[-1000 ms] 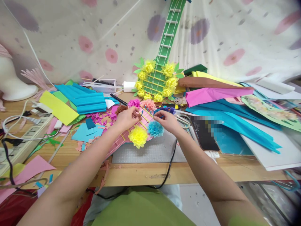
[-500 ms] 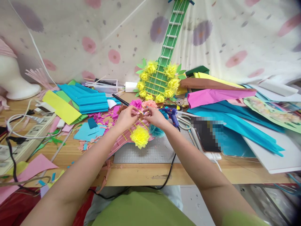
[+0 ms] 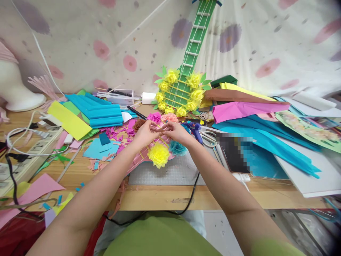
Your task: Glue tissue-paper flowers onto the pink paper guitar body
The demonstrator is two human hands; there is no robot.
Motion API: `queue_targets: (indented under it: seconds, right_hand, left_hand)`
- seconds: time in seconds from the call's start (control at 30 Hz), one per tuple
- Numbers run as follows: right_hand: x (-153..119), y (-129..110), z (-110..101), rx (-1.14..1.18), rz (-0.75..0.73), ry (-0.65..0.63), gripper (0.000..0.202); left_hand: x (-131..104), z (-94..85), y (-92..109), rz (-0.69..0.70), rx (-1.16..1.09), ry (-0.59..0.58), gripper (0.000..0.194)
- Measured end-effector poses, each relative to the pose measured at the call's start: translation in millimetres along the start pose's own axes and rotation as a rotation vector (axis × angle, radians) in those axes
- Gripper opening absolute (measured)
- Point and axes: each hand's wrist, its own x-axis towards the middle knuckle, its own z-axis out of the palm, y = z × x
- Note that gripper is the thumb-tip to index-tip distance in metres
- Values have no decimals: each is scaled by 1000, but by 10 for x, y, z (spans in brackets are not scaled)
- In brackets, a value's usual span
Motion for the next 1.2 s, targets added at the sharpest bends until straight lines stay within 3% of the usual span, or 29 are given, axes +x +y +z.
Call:
queue_targets:
  seconds: [0.23,0.53,0.9,1.07,1.2]
  right_hand:
    - [10,-5,0,40,-28,18,21]
    - [97,51,-7,-11,-6,41,13]
    - [68,78,-98,-126,-14,159,11]
    - [43,20,-126,-135,-25,186,11]
    - [18,-56,-91,-81,-42,185,12]
  left_hand:
    - [-16,-2,36,-67,-90,-13,32]
    - [2,-15,-20,-82,-121,-42,26]
    - [0,-9,2,-89,116,-51,24]
    - [-27,-15,73,22,244,51,25]
    - [-43,47,136,-27,-4,109,31]
